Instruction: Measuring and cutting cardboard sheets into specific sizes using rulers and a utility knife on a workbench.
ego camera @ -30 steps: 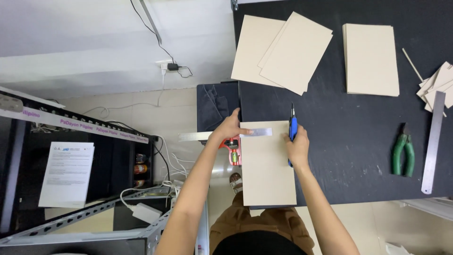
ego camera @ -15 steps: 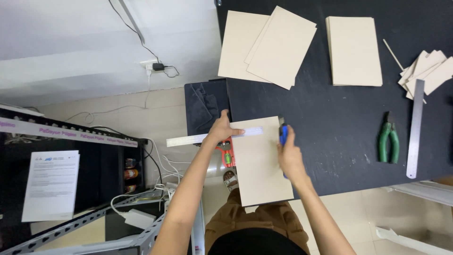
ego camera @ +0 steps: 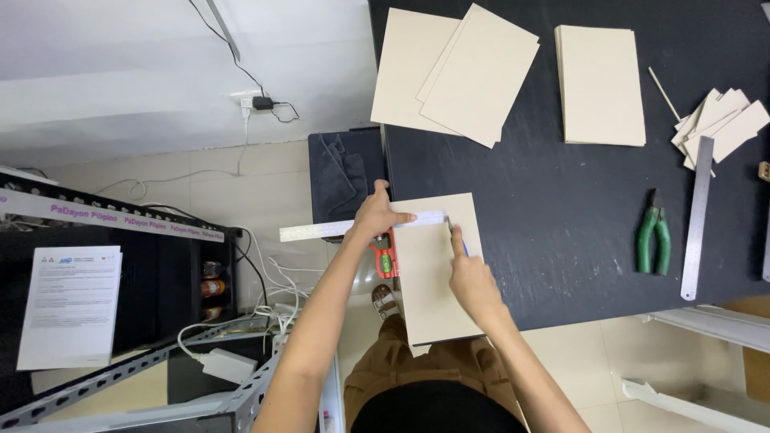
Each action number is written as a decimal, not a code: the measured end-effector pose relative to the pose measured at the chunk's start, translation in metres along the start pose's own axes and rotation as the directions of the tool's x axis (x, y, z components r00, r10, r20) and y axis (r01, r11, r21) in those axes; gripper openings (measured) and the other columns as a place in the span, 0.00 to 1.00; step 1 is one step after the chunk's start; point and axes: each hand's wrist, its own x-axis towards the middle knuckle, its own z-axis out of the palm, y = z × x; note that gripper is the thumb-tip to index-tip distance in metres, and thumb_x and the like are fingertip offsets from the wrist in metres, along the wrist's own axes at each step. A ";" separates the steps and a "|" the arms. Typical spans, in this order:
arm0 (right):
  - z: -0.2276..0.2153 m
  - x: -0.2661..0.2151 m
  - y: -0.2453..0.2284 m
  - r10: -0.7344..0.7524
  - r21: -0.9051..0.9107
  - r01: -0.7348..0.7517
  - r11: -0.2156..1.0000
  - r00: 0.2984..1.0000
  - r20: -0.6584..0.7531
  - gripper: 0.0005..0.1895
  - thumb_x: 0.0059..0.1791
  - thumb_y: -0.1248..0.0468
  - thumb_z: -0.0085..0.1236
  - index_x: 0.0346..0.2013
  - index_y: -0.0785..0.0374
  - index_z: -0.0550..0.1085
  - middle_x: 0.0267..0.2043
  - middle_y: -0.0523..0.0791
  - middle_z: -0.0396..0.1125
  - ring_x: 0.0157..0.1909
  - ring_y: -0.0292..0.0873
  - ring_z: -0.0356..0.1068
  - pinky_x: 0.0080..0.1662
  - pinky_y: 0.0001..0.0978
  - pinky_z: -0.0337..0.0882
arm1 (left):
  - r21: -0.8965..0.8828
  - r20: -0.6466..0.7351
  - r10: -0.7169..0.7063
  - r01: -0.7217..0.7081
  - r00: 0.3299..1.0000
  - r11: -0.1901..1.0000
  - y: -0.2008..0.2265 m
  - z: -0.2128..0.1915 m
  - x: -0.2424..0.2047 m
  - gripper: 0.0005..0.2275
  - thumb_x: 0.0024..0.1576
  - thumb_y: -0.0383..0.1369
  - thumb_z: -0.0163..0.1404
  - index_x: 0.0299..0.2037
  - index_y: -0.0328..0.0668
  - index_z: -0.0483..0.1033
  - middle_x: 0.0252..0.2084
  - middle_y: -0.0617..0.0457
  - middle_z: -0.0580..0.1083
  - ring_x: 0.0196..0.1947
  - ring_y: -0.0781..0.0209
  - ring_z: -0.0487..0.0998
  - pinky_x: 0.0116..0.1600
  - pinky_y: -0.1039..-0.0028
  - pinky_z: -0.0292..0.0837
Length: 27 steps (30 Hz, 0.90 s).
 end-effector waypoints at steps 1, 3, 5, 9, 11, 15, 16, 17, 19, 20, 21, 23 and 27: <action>0.004 -0.007 0.003 0.008 -0.007 -0.007 1.000 1.000 0.021 0.31 0.57 0.63 0.34 0.76 0.46 0.45 0.49 0.63 0.70 0.52 0.66 0.73 0.48 0.52 0.76 | -0.008 0.009 0.006 -0.006 1.000 1.000 0.002 -0.001 -0.005 0.42 0.48 0.43 0.64 0.68 0.46 0.48 0.63 0.35 0.68 0.67 0.42 0.66 0.68 0.54 0.63; 0.008 0.002 0.016 0.008 -0.015 -0.008 1.000 1.000 0.030 0.31 0.57 0.62 0.34 0.76 0.46 0.45 0.47 0.63 0.71 0.51 0.65 0.74 0.47 0.51 0.76 | -0.017 0.007 0.020 -0.020 1.000 1.000 0.006 -0.004 -0.004 0.41 0.48 0.42 0.64 0.68 0.46 0.48 0.63 0.34 0.68 0.67 0.41 0.67 0.68 0.54 0.63; 0.020 0.025 0.037 -0.022 0.016 0.022 1.000 1.000 0.008 0.33 0.55 0.60 0.43 0.75 0.43 0.50 0.44 0.64 0.73 0.47 0.66 0.75 0.43 0.50 0.77 | -0.008 0.016 0.029 -0.029 0.999 1.000 0.002 -0.004 -0.002 0.41 0.48 0.43 0.64 0.67 0.46 0.49 0.63 0.34 0.68 0.67 0.41 0.66 0.68 0.54 0.63; -0.014 0.004 0.035 -0.004 0.269 0.004 0.963 1.000 -0.001 0.34 0.54 0.60 0.47 0.74 0.46 0.52 0.26 0.60 0.74 0.24 0.54 0.76 0.25 0.36 0.76 | -0.005 0.024 0.057 -0.057 0.998 0.998 0.000 -0.021 0.022 0.41 0.48 0.43 0.64 0.67 0.45 0.48 0.64 0.34 0.67 0.68 0.41 0.65 0.69 0.54 0.61; -0.003 0.011 0.042 -0.009 0.418 0.036 0.908 0.998 -0.067 0.46 0.48 0.59 0.60 0.75 0.54 0.46 0.33 0.67 0.72 0.26 0.59 0.75 0.24 0.40 0.74 | -0.018 -0.055 0.056 -0.057 0.997 0.998 -0.004 -0.032 0.041 0.41 0.48 0.42 0.64 0.67 0.46 0.50 0.64 0.34 0.67 0.67 0.41 0.66 0.69 0.54 0.61; 0.023 0.032 0.049 -0.030 0.349 0.055 0.935 0.997 -0.077 0.56 0.43 0.63 0.67 0.76 0.49 0.40 0.62 0.66 0.63 0.59 0.69 0.67 0.55 0.60 0.72 | 0.003 -0.037 0.066 -0.066 0.997 0.998 -0.010 -0.034 0.059 0.46 0.46 0.44 0.66 0.71 0.43 0.47 0.64 0.32 0.67 0.68 0.40 0.65 0.70 0.55 0.60; 0.022 0.031 0.049 -0.016 0.379 0.049 0.924 0.996 -0.088 0.57 0.42 0.62 0.69 0.76 0.47 0.41 0.63 0.65 0.62 0.59 0.69 0.66 0.57 0.60 0.71 | -0.007 -0.030 0.078 -0.078 0.997 0.997 -0.013 -0.028 0.057 0.48 0.45 0.43 0.66 0.72 0.43 0.44 0.64 0.30 0.66 0.68 0.39 0.65 0.70 0.54 0.60; 0.021 0.029 0.049 -0.002 0.407 0.042 0.912 0.995 -0.100 0.58 0.41 0.62 0.70 0.76 0.45 0.42 0.64 0.64 0.62 0.60 0.69 0.66 0.58 0.60 0.69 | -0.016 -0.024 0.089 -0.089 0.996 0.996 -0.016 -0.022 0.054 0.50 0.45 0.43 0.66 0.73 0.42 0.42 0.64 0.29 0.66 0.68 0.38 0.64 0.70 0.54 0.60; 0.027 0.029 0.056 -0.004 0.434 0.052 0.899 0.994 -0.111 0.56 0.42 0.62 0.69 0.76 0.48 0.44 0.53 0.64 0.68 0.50 0.67 0.71 0.48 0.56 0.72 | -0.055 0.000 0.080 -0.080 0.997 0.995 -0.012 -0.010 0.014 0.51 0.45 0.43 0.66 0.73 0.41 0.41 0.64 0.27 0.65 0.67 0.37 0.64 0.70 0.52 0.61; 0.029 0.031 0.058 -0.007 0.460 0.069 0.885 0.991 -0.134 0.53 0.43 0.63 0.67 0.76 0.50 0.46 0.42 0.64 0.74 0.40 0.66 0.76 0.39 0.52 0.75 | -0.091 0.018 0.082 -0.080 0.997 0.993 -0.008 -0.006 -0.004 0.51 0.45 0.42 0.65 0.73 0.40 0.40 0.64 0.26 0.65 0.67 0.35 0.65 0.70 0.51 0.61; 0.031 0.036 0.062 -0.009 0.461 0.069 0.885 0.991 -0.130 0.53 0.43 0.63 0.67 0.76 0.50 0.46 0.42 0.64 0.74 0.40 0.66 0.76 0.39 0.52 0.75 | -0.091 0.017 0.077 -0.075 0.997 0.993 -0.008 0.002 -0.020 0.51 0.45 0.42 0.65 0.73 0.40 0.40 0.64 0.26 0.65 0.67 0.35 0.65 0.70 0.51 0.61; 0.042 0.040 0.073 -0.043 0.517 0.140 0.844 0.980 -0.196 0.47 0.47 0.66 0.61 0.75 0.52 0.47 0.32 0.58 0.75 0.25 0.56 0.75 0.28 0.42 0.70 | -0.108 0.057 0.020 -0.014 0.998 0.994 -0.012 0.022 -0.057 0.52 0.47 0.39 0.64 0.74 0.39 0.34 0.63 0.22 0.64 0.67 0.31 0.64 0.69 0.48 0.61; 0.047 0.038 0.071 -0.054 0.505 0.175 0.845 0.968 -0.246 0.44 0.48 0.65 0.58 0.75 0.53 0.47 0.21 0.55 0.72 0.20 0.54 0.73 0.26 0.41 0.69 | -0.156 0.080 0.011 0.002 0.997 0.988 -0.010 0.043 -0.110 0.52 0.46 0.39 0.64 0.75 0.40 0.35 0.62 0.23 0.65 0.66 0.31 0.65 0.66 0.46 0.63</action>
